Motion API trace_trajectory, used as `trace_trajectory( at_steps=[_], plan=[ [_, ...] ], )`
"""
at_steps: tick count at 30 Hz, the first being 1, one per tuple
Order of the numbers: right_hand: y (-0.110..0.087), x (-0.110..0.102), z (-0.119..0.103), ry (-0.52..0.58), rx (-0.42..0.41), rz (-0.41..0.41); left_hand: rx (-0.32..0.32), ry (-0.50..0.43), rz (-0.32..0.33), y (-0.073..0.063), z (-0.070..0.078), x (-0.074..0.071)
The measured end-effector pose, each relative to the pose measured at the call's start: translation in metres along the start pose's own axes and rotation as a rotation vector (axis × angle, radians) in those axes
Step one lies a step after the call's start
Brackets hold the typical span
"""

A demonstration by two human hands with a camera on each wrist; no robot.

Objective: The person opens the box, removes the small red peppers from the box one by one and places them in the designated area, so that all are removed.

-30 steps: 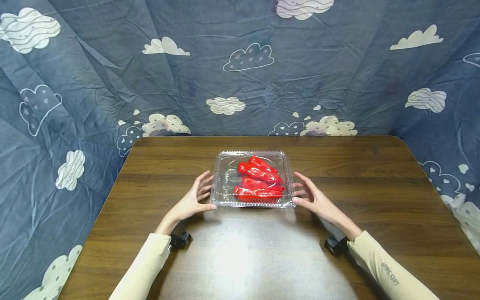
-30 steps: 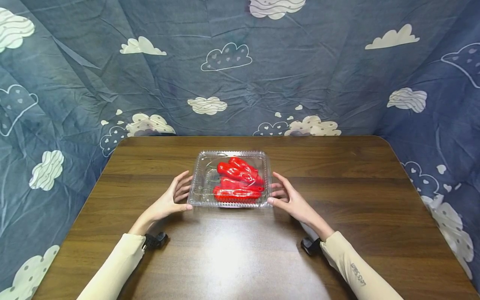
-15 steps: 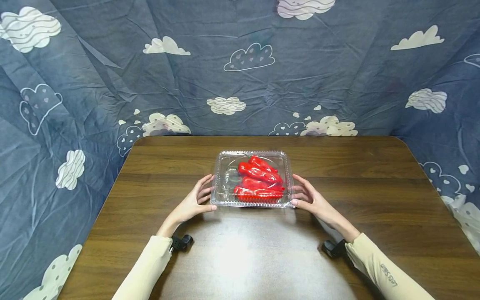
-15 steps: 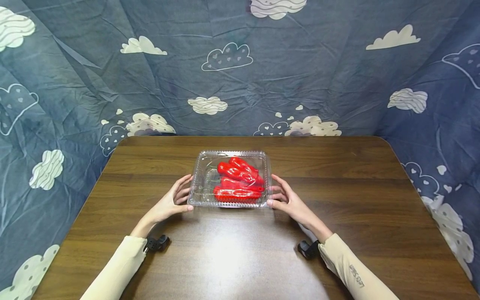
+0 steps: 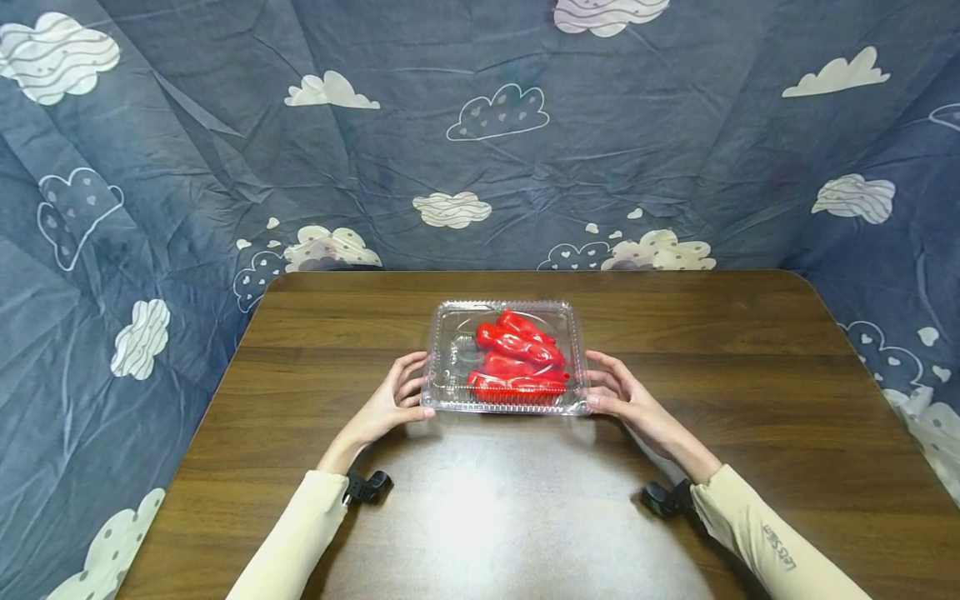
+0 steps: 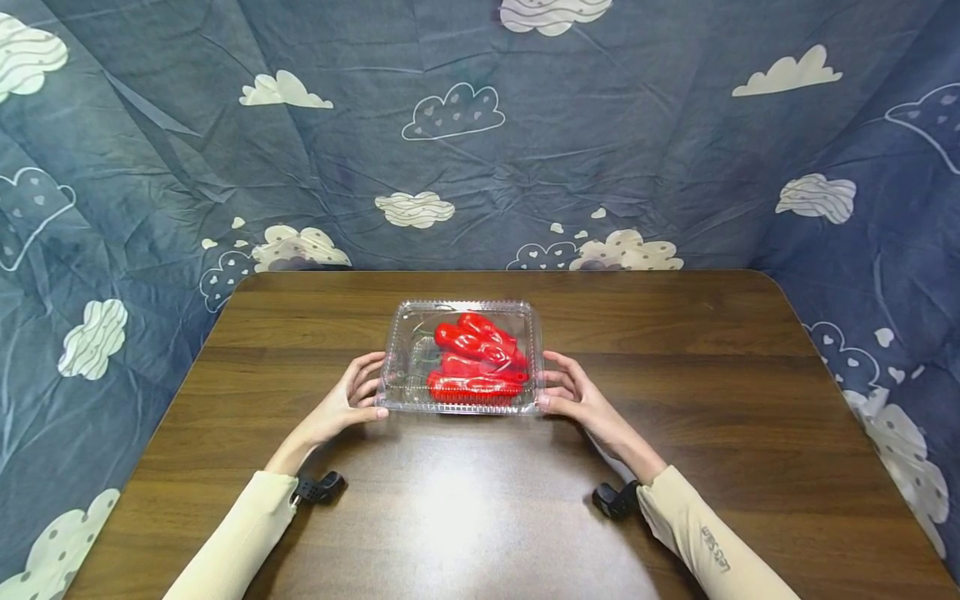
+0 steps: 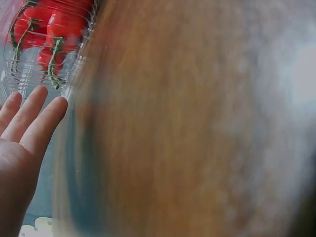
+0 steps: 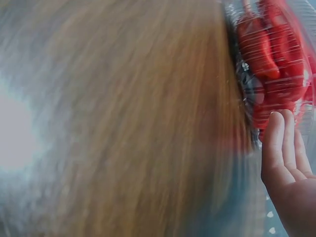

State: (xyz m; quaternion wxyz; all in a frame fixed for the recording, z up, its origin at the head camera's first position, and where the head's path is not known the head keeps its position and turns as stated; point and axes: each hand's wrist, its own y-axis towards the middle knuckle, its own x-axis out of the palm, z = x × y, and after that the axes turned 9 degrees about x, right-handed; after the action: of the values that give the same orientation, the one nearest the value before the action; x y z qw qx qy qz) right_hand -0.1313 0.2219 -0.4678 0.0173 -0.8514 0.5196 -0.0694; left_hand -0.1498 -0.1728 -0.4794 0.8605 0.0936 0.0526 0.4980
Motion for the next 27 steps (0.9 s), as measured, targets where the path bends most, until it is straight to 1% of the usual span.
trace_trajectory(
  at_steps=[5,9,13,18,23,27],
  plan=[
    [0.0013,-0.0028,-0.0006,0.116,0.015,-0.042,-0.014,-0.037,0.016,0.0003,0.0018,0.0024],
    [0.0029,-0.0034,-0.0026,0.158,0.046,-0.047,-0.021,-0.062,0.021,0.0005,0.0019,0.0036],
    [0.0043,-0.0033,-0.0034,0.163,0.068,-0.045,-0.025,-0.075,0.025,0.0004,0.0004,0.0039],
    [0.0053,-0.0035,-0.0023,0.154,0.075,-0.044,-0.023,-0.082,0.021,-0.001,-0.0012,0.0034],
    [0.006,-0.0041,0.0,0.15,0.061,-0.058,-0.02,-0.11,0.007,-0.0024,-0.0005,0.0036],
    [0.0068,-0.0045,0.0011,0.154,0.044,-0.079,-0.029,-0.12,0.009,-0.0025,0.0004,0.0043]
  ],
)
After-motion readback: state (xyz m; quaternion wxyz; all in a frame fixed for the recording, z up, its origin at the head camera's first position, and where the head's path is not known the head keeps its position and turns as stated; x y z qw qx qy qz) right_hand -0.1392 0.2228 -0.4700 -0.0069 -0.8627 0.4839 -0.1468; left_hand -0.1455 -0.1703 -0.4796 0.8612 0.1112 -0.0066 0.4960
